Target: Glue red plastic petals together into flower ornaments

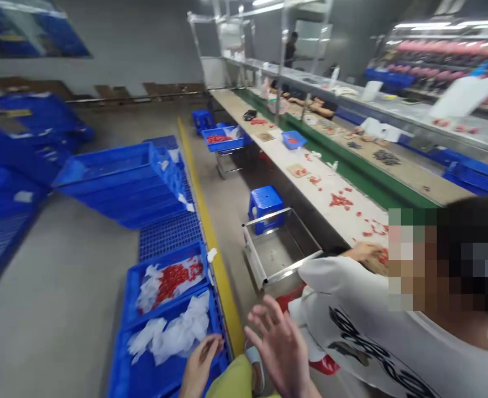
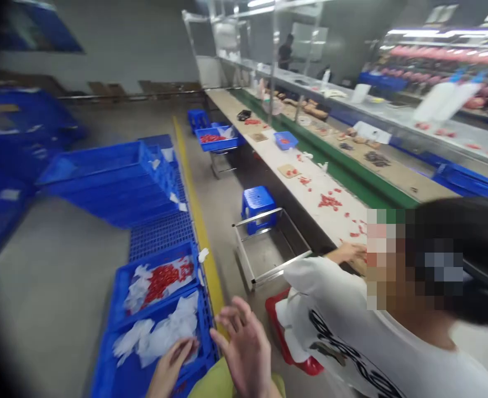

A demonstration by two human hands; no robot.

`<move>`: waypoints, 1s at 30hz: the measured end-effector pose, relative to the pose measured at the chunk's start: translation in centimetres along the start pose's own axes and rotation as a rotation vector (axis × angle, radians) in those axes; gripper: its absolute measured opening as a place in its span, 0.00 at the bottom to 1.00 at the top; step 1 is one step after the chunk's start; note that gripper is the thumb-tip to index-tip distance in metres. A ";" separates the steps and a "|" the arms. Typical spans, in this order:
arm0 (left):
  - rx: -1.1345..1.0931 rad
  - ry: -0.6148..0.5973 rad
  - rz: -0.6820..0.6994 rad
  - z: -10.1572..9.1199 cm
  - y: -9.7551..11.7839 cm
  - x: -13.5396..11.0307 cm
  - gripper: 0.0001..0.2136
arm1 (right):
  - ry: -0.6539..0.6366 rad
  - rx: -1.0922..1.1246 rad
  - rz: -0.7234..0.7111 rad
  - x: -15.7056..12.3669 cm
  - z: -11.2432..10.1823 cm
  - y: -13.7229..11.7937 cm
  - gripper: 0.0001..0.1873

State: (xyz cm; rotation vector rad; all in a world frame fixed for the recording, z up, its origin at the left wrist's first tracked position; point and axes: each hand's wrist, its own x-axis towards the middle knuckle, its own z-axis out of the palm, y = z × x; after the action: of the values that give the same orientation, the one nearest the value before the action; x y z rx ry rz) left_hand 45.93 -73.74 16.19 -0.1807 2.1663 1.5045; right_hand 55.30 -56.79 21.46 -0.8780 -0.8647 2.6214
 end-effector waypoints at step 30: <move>-0.173 0.385 0.349 -11.0 41.1 54.2 0.05 | -0.201 0.059 0.411 61.0 44.7 -9.8 0.28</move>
State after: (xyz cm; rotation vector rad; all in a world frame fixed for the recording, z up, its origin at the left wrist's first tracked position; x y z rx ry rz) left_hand -20.18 -58.93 28.70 -0.1672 2.4596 1.9936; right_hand -19.77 -45.20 27.63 -0.8655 -0.7082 3.1168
